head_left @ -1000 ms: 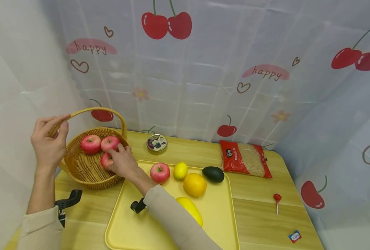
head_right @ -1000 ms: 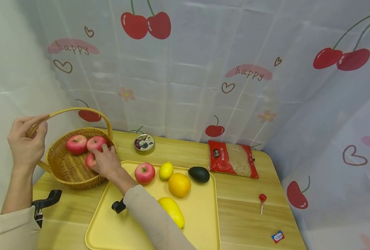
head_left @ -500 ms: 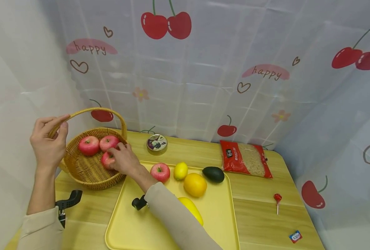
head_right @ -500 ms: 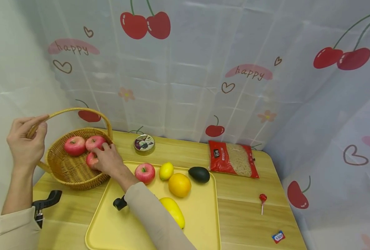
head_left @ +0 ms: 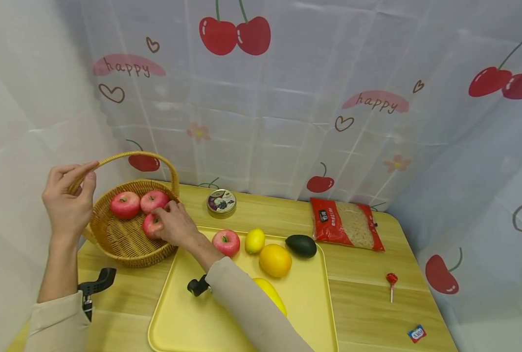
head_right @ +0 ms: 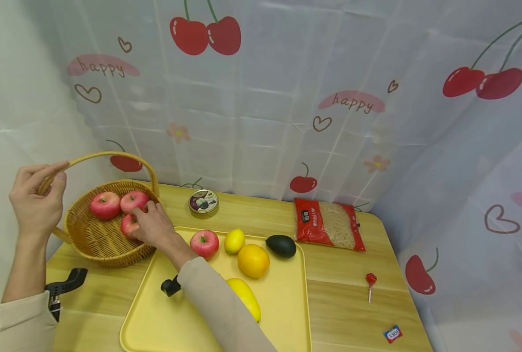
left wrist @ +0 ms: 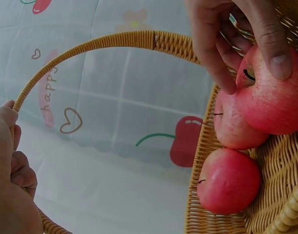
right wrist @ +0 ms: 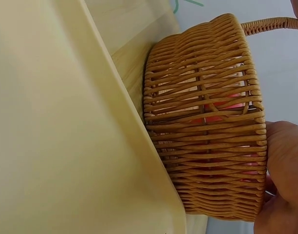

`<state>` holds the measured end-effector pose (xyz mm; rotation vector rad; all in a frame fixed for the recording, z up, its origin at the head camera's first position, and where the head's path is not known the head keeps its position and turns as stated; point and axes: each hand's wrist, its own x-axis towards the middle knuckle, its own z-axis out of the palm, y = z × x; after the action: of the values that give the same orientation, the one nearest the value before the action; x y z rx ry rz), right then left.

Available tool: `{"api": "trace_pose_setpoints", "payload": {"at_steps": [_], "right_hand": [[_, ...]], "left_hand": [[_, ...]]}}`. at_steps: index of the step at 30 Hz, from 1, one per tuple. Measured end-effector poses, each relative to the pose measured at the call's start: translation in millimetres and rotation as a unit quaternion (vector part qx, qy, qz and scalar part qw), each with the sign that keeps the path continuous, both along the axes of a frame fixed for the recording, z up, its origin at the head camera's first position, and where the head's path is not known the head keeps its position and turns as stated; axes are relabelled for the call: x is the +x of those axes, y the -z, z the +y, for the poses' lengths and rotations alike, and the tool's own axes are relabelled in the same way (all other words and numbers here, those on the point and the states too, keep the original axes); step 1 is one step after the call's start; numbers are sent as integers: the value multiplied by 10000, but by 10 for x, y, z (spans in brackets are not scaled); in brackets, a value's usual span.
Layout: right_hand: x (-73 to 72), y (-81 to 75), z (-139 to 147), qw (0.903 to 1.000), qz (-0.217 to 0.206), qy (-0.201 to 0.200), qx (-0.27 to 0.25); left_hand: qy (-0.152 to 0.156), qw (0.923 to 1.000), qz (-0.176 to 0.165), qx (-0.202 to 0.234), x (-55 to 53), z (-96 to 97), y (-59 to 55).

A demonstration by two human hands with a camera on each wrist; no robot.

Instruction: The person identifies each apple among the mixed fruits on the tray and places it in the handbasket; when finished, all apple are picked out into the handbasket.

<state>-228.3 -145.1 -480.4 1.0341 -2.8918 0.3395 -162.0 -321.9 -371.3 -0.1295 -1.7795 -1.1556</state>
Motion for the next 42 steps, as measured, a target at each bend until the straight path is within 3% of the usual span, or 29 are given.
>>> {"api": "trace_pose_setpoints", "payload": {"at_steps": [16, 21, 25, 34, 37, 42], "right_hand": [[-10, -4, 51, 9990, -251, -197, -318], [-12, -38, 90, 9960, -615, -188, -613], [-34, -112, 155, 9882, -1062, -265, -1073], [-126, -385, 425, 9736, -1423, -1105, -1399], [-158, -455, 552, 9682, -1540, -1476, -1310], [-159, -534, 801, 9524, -2095, -1956, -1037]], "left_hand": [[-23, 10000, -3, -28, 9, 9, -10], [-28, 10000, -37, -7, 12, 10, -8], [-38, 10000, -64, 30, 18, 11, -11], [-10, 10000, -43, 36, 20, 16, -44], [-6, 10000, 0, 10, 12, 13, -49], [9, 10000, -22, 7, 20, 18, -39]]}}
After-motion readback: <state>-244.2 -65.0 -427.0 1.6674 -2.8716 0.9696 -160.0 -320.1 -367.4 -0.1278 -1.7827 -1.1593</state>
